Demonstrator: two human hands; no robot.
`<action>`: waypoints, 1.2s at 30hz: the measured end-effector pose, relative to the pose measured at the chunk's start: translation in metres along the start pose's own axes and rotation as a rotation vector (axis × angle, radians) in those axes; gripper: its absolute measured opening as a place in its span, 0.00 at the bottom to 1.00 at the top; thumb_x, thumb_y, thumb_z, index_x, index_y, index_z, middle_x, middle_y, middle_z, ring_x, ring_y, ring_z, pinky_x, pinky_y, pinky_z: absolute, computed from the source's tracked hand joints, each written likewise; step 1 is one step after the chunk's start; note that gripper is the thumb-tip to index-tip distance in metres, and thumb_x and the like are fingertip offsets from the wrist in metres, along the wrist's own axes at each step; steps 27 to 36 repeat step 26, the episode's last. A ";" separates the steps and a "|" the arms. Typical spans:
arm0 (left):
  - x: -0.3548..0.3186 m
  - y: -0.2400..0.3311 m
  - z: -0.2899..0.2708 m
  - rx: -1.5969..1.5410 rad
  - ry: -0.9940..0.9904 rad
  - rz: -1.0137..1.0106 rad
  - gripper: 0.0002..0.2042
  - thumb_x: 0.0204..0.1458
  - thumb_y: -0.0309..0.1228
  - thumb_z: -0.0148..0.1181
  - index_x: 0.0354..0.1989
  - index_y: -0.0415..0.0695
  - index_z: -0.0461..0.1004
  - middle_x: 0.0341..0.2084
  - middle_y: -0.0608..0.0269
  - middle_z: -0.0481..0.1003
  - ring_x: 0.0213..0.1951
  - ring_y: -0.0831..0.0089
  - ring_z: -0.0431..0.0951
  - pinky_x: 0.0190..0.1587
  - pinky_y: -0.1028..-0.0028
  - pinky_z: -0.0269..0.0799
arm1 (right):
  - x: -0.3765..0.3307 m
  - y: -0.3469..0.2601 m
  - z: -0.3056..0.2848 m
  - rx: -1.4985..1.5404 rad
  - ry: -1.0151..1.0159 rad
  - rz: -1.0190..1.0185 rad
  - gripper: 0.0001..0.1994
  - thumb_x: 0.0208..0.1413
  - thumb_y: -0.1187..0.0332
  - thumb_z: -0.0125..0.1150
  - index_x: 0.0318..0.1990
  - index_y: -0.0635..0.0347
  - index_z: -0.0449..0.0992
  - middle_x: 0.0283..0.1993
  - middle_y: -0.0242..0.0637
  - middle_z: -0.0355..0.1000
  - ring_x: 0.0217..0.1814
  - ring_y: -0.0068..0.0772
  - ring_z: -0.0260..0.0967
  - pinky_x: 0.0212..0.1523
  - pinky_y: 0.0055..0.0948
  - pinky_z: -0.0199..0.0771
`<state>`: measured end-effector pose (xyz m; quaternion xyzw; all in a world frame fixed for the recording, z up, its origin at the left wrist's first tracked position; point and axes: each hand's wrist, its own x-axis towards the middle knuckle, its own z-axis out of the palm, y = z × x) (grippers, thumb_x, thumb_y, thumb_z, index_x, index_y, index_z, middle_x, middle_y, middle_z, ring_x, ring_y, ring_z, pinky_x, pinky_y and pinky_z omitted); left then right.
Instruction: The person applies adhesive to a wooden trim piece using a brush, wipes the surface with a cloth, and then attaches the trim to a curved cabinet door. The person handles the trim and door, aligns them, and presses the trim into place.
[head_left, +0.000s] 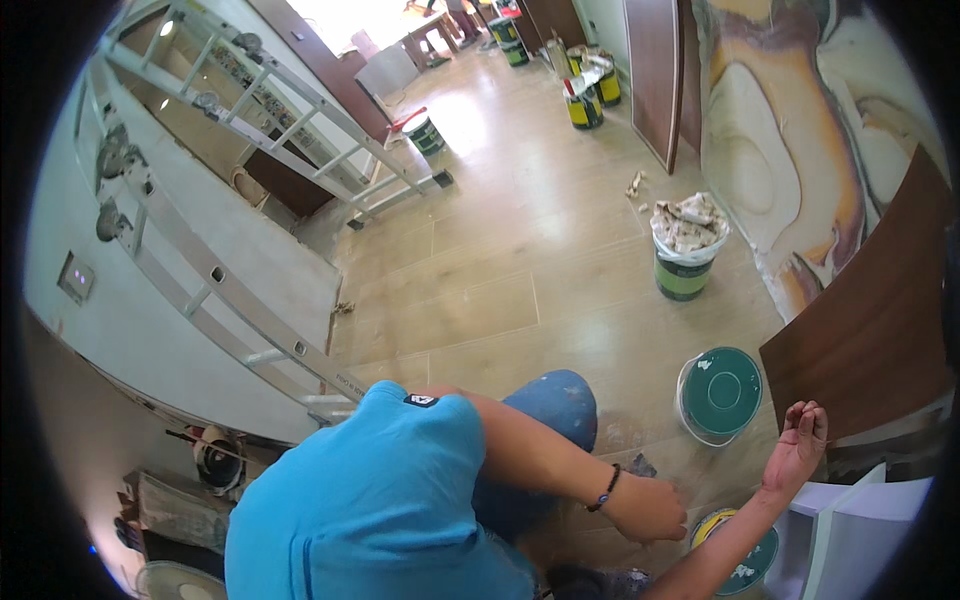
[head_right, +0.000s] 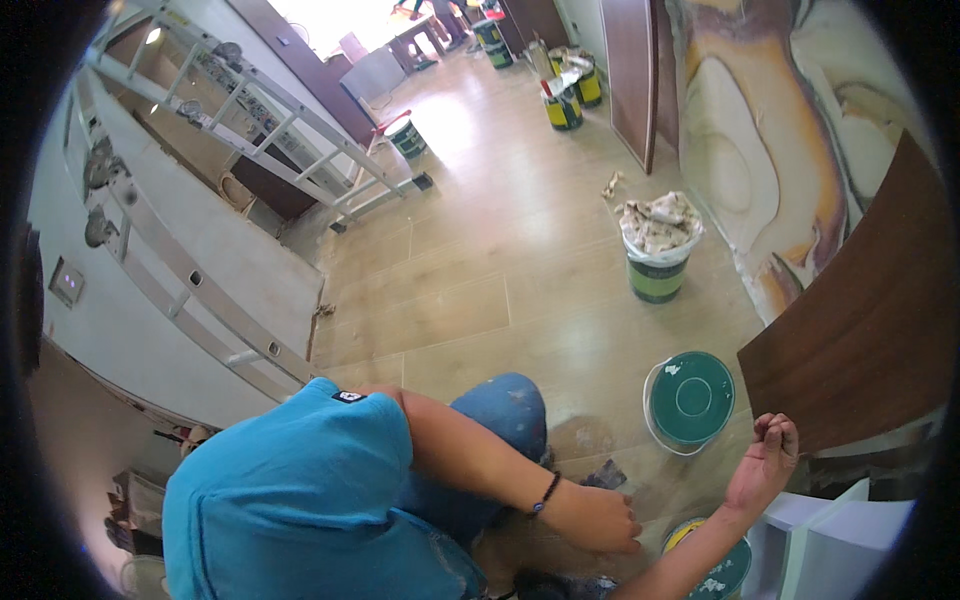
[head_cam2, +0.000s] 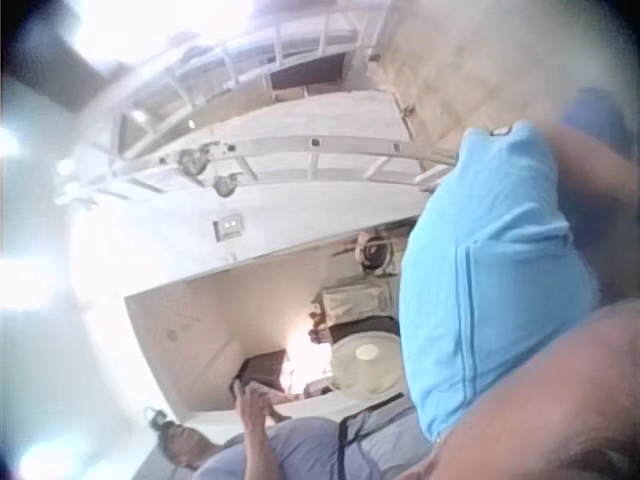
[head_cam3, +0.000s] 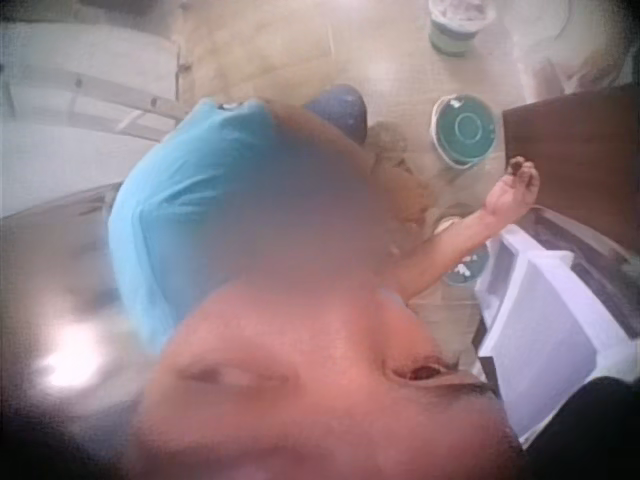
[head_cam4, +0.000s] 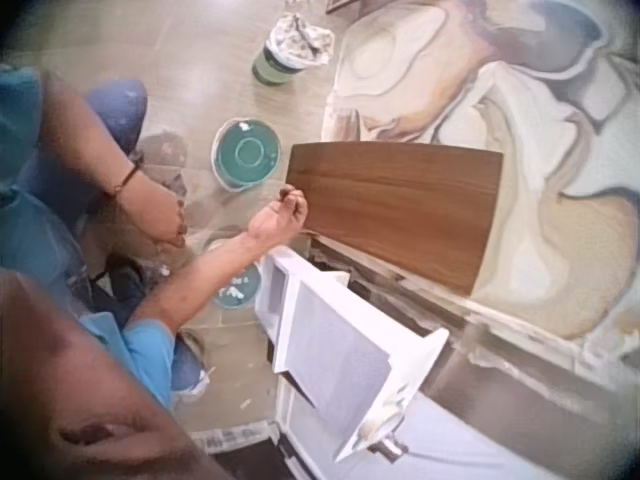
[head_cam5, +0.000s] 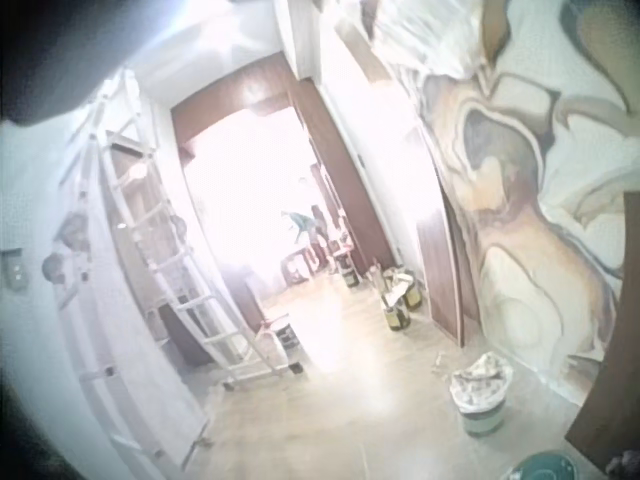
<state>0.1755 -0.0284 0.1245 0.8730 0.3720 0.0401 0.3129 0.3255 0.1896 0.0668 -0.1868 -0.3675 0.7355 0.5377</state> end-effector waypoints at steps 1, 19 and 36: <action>-0.003 0.008 0.009 0.030 -0.073 -0.088 0.15 0.58 0.40 0.66 0.49 0.46 0.80 0.41 0.58 0.82 0.46 0.55 0.85 0.50 0.53 0.76 | -0.001 0.002 0.017 0.042 -0.064 0.011 0.08 0.64 0.72 0.71 0.49 0.59 0.80 0.48 0.35 0.78 0.55 0.32 0.74 0.60 0.32 0.72; -0.106 0.089 -0.015 -0.519 -0.378 -0.582 0.18 0.60 0.43 0.62 0.50 0.43 0.84 0.44 0.45 0.85 0.49 0.46 0.85 0.52 0.50 0.81 | -0.108 -0.148 0.261 -0.488 -0.087 0.945 0.15 0.76 0.60 0.58 0.56 0.60 0.83 0.42 0.36 0.84 0.49 0.28 0.80 0.59 0.32 0.75; -0.159 0.107 -0.176 -0.427 0.171 -0.718 0.18 0.62 0.38 0.64 0.57 0.44 0.81 0.52 0.44 0.81 0.52 0.45 0.83 0.55 0.54 0.79 | -0.239 -0.258 0.214 -0.953 0.321 0.731 0.15 0.74 0.63 0.59 0.60 0.62 0.81 0.47 0.37 0.83 0.48 0.27 0.80 0.48 0.30 0.79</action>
